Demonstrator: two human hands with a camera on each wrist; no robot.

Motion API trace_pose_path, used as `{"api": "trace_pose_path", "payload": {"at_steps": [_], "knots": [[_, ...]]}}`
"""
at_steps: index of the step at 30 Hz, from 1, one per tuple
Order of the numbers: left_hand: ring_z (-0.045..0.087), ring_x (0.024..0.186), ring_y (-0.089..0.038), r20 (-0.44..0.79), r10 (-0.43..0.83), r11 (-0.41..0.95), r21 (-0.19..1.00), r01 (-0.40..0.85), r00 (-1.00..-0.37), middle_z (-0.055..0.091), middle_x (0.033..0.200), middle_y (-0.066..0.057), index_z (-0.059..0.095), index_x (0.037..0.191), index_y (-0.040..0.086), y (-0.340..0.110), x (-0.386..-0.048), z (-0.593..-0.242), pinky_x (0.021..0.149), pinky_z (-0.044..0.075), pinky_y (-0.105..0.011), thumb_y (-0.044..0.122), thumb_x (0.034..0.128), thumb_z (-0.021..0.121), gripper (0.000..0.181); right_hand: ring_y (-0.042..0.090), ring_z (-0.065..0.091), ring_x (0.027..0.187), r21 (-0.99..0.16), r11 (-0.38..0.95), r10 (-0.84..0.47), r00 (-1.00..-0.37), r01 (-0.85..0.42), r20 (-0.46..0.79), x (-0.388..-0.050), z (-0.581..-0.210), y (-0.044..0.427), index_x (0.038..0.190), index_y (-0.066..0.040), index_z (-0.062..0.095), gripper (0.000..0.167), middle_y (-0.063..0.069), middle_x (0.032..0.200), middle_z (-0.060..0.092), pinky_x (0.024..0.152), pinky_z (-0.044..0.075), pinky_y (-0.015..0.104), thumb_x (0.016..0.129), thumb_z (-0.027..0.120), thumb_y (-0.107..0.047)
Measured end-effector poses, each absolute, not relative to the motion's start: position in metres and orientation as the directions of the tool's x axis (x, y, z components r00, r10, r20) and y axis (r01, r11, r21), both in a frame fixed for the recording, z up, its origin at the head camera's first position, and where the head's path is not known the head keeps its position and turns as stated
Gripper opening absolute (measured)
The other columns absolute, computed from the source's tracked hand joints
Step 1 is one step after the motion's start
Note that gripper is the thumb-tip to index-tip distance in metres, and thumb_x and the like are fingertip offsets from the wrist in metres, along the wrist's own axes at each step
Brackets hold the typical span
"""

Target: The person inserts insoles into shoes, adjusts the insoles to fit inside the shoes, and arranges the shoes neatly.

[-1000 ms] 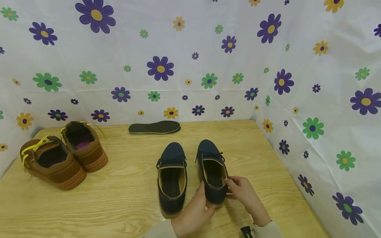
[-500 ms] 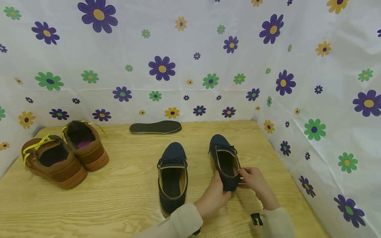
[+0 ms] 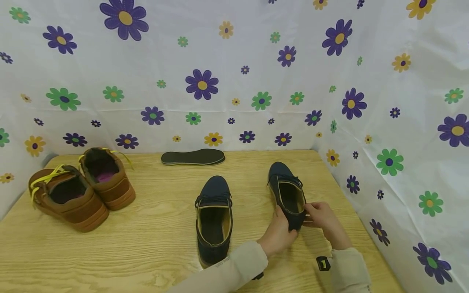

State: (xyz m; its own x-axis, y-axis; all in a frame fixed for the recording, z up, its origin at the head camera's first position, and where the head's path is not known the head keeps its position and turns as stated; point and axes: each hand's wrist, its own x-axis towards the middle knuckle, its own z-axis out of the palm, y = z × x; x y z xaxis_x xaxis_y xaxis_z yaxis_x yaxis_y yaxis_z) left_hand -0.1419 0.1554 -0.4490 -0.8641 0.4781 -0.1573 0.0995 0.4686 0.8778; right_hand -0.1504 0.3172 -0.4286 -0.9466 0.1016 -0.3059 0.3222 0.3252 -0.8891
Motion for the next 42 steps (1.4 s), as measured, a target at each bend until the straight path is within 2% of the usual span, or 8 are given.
{"api": "trace_pose_path", "payload": {"at_steps": [8,14,18,22,28,29,35,42], "knots": [[0.041,0.13,-0.041,-0.092,0.48,0.461,0.872,0.162,-0.872,0.018,0.148,-0.038,0.004,0.147,-0.015,0.146,-0.14,-0.442,0.1,0.043,-0.044,0.011,0.0916,0.062,0.084,0.038,0.064,0.098,-0.868,0.398,0.152,-0.954,0.298,-0.258,-0.147,-0.424,0.31,0.125,0.022,0.046,0.044,0.037,0.117,0.053,0.081,0.055,0.041,0.101,0.041,-0.015],[0.039,0.133,-0.033,0.051,0.542,0.448,0.827,0.34,-0.839,0.016,0.155,-0.025,0.003,0.152,-0.003,0.098,-0.117,-0.395,0.102,0.042,-0.041,0.018,0.0975,0.056,0.079,0.045,0.053,0.116,-0.733,0.648,0.302,-0.953,0.206,-0.001,-0.117,-0.393,0.286,0.136,0.012,0.043,0.05,0.032,0.128,0.052,0.095,0.046,0.051,0.103,0.043,-0.025],[0.022,0.142,-0.031,0.197,0.444,0.451,0.794,0.408,-0.874,0.015,0.158,-0.018,0.007,0.153,0.002,0.042,-0.107,-0.359,0.111,0.027,-0.049,0.021,0.0995,0.051,0.072,0.038,0.057,0.116,-0.788,0.614,0.202,-0.974,0.045,0.101,-0.103,-0.379,0.256,0.134,0.006,0.05,0.045,0.025,0.127,0.058,0.096,0.046,0.047,0.102,0.048,-0.025],[0.024,0.141,-0.037,0.313,0.265,0.543,0.733,0.409,-0.912,0.019,0.155,-0.022,0.009,0.152,-0.002,-0.013,-0.111,-0.343,0.109,0.027,-0.052,0.013,0.0985,0.051,0.069,0.03,0.063,0.107,-0.867,0.491,-0.002,-0.995,-0.09,0.102,-0.1,-0.388,0.221,0.126,0.005,0.058,0.037,0.02,0.118,0.064,0.088,0.052,0.037,0.099,0.055,-0.021],[0.019,0.138,-0.047,0.03,0.268,0.619,0.76,0.196,-0.963,0.011,0.151,-0.036,0.002,0.147,-0.013,-0.069,-0.123,-0.381,0.107,0.025,-0.059,0.004,0.0945,0.052,0.075,0.038,0.057,0.114,-0.942,0.336,-0.344,-0.929,0.013,-0.136,-0.101,-0.419,0.181,0.138,0.012,0.04,0.063,0.027,0.128,0.054,0.092,0.05,0.042,0.094,0.064,-0.026],[0.03,0.133,-0.05,-0.019,0.297,0.622,0.763,0.178,-0.955,0.023,0.145,-0.041,0.003,0.146,-0.017,-0.071,-0.123,-0.392,0.106,0.029,-0.058,0.002,0.0924,0.053,0.076,0.039,0.056,0.116,-0.944,0.326,-0.373,-0.912,0.044,-0.171,-0.101,-0.424,0.176,0.14,0.013,0.037,0.068,0.028,0.131,0.052,0.093,0.049,0.044,0.092,0.066,-0.025],[0.042,0.121,-0.055,-0.118,0.488,0.433,0.893,0.122,-0.865,0.038,0.129,-0.048,0.007,0.137,-0.028,-0.071,-0.118,-0.442,0.102,0.035,-0.057,-0.005,0.0777,0.061,0.084,0.046,0.05,0.121,-0.962,0.261,-0.397,-0.898,0.086,-0.188,-0.096,-0.444,0.154,0.145,0.012,0.024,0.087,0.031,0.137,0.044,0.096,0.046,0.047,0.081,0.078,-0.013],[0.025,0.135,-0.051,-0.102,0.539,0.252,0.967,0.044,-0.836,0.023,0.144,-0.042,0.006,0.142,-0.021,-0.071,-0.118,-0.45,0.107,0.026,-0.056,-0.011,0.0726,0.057,0.087,0.044,0.053,0.117,-0.963,0.267,-0.375,-0.918,0.03,-0.133,-0.092,-0.449,0.141,0.144,0.012,0.024,0.084,0.03,0.132,0.048,0.094,0.048,0.044,0.081,0.075,-0.006]]}}
